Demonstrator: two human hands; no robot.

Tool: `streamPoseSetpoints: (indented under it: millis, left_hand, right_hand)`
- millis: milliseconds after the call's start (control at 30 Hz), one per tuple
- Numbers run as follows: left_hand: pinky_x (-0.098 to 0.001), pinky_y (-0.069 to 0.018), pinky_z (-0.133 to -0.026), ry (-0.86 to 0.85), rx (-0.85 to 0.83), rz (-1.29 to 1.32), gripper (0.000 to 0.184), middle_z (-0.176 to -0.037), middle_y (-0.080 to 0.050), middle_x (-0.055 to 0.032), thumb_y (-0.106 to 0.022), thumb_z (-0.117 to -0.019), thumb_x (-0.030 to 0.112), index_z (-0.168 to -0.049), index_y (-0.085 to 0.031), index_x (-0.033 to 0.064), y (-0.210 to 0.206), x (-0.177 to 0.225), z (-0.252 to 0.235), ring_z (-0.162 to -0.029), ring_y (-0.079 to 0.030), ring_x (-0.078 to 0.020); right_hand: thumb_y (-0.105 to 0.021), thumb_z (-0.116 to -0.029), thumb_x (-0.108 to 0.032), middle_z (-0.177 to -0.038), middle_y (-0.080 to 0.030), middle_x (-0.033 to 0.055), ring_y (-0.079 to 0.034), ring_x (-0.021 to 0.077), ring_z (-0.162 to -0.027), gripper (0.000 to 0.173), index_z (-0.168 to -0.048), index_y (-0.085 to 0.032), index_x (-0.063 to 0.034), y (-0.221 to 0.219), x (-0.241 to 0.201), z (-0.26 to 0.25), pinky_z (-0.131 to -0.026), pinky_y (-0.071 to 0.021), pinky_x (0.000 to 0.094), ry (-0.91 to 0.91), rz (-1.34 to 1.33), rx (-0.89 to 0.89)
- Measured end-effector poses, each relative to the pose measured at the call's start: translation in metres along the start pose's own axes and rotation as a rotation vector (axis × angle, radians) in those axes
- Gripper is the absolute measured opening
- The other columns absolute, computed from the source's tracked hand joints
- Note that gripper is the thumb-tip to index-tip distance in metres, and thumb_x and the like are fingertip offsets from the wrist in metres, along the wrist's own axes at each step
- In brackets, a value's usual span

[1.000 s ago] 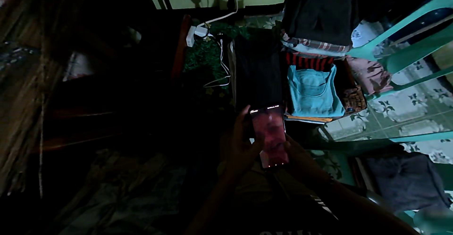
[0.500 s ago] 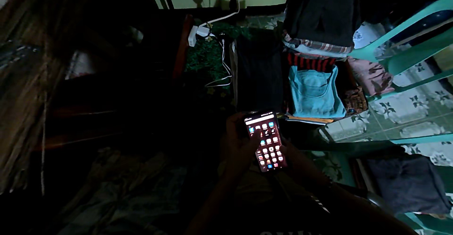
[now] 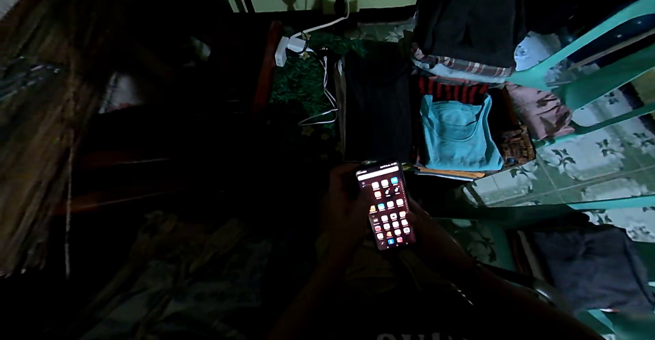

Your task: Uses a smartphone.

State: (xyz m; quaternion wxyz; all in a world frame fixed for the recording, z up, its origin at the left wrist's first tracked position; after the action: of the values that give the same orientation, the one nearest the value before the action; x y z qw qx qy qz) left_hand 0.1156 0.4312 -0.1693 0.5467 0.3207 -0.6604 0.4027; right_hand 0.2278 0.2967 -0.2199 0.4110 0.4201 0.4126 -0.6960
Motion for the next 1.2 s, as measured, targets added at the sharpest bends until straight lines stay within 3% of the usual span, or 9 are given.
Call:
streamPoseSetpoints:
  millis: [133,267,467,600,967,1200]
  left_hand:
    - [-0.0317,-0.0605,-0.081,-0.041,-0.066,0.020,0.038,-0.117,-0.069,-0.0063,-0.051,-0.1016,0.009,-0.139,-0.053,0.0066,0.000,-0.004,-0.001,-0.097,-0.069,-0.0140]
    - [-0.0332,-0.0602,-0.086,-0.052,-0.081,-0.026,0.040,-0.124,-0.068,-0.0072,-0.050,-0.1014,0.009,-0.141,-0.055,0.0065,-0.001,-0.005,-0.003,-0.104,-0.069,-0.0155]
    - [-0.0327,-0.0598,-0.086,-0.083,-0.106,0.014,0.042,-0.123,-0.069,-0.0089,-0.048,-0.1013,0.006,-0.143,-0.052,0.0038,-0.003,-0.002,-0.004,-0.102,-0.069,-0.0153]
    - [-0.0309,-0.0601,-0.081,-0.082,-0.091,-0.015,0.042,-0.117,-0.070,-0.0079,-0.050,-0.1015,0.008,-0.143,-0.053,0.0057,0.000,-0.001,-0.003,-0.096,-0.069,-0.0142]
    - [-0.0309,-0.0600,-0.084,-0.054,-0.091,0.016,0.043,-0.122,-0.069,-0.0081,-0.050,-0.1008,0.007,-0.144,-0.051,0.0055,0.000,-0.003,-0.002,-0.100,-0.069,-0.0137]
    - [-0.0326,-0.0610,-0.083,-0.059,-0.111,0.078,0.043,-0.117,-0.069,-0.0091,-0.050,-0.1009,0.005,-0.144,-0.050,0.0040,-0.004,-0.002,-0.003,-0.098,-0.070,-0.0153]
  right_hand:
    - [-0.055,-0.1034,-0.036,-0.122,-0.068,0.0060,-0.068,0.0177,-0.109,0.053,-0.147,-0.042,-0.0075,-0.003,-0.003,0.002,-0.091,-0.0607,0.0384,-0.046,-0.167,0.025]
    - [-0.058,-0.1023,-0.039,-0.127,-0.066,0.0049,-0.066,0.0162,-0.113,0.059,-0.149,-0.041,-0.0064,0.005,-0.002,0.003,-0.094,-0.0591,0.0372,-0.010,-0.153,0.044]
    - [-0.057,-0.1022,-0.039,-0.127,-0.066,0.0043,-0.066,0.0156,-0.113,0.060,-0.149,-0.040,-0.0059,-0.002,-0.010,0.003,-0.095,-0.0590,0.0360,0.014,-0.167,0.019]
    - [-0.056,-0.1028,-0.037,-0.127,-0.065,0.0045,-0.067,0.0162,-0.113,0.058,-0.150,-0.038,-0.0071,-0.004,-0.011,0.003,-0.093,-0.0596,0.0361,0.001,-0.166,0.016]
    - [-0.060,-0.1002,-0.040,-0.124,-0.067,0.0031,-0.068,0.0151,-0.111,0.062,-0.148,-0.038,-0.0072,-0.005,-0.010,0.002,-0.092,-0.0602,0.0361,-0.013,-0.166,0.029]
    - [-0.056,-0.1024,-0.033,-0.121,-0.068,0.0068,-0.069,0.0187,-0.108,0.052,-0.144,-0.041,-0.0065,-0.007,-0.009,0.000,-0.090,-0.0607,0.0386,-0.006,-0.228,-0.011]
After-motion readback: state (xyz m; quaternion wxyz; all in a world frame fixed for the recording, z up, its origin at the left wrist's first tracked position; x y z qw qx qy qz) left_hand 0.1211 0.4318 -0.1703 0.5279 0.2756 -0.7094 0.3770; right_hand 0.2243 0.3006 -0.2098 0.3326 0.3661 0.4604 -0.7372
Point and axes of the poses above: each hand's wrist, its own z-axis away from the middle knuckle, its own y-axis out of the back of the hand, x = y × z, the point moved 10 cm from there along -z, towards the middle knuckle
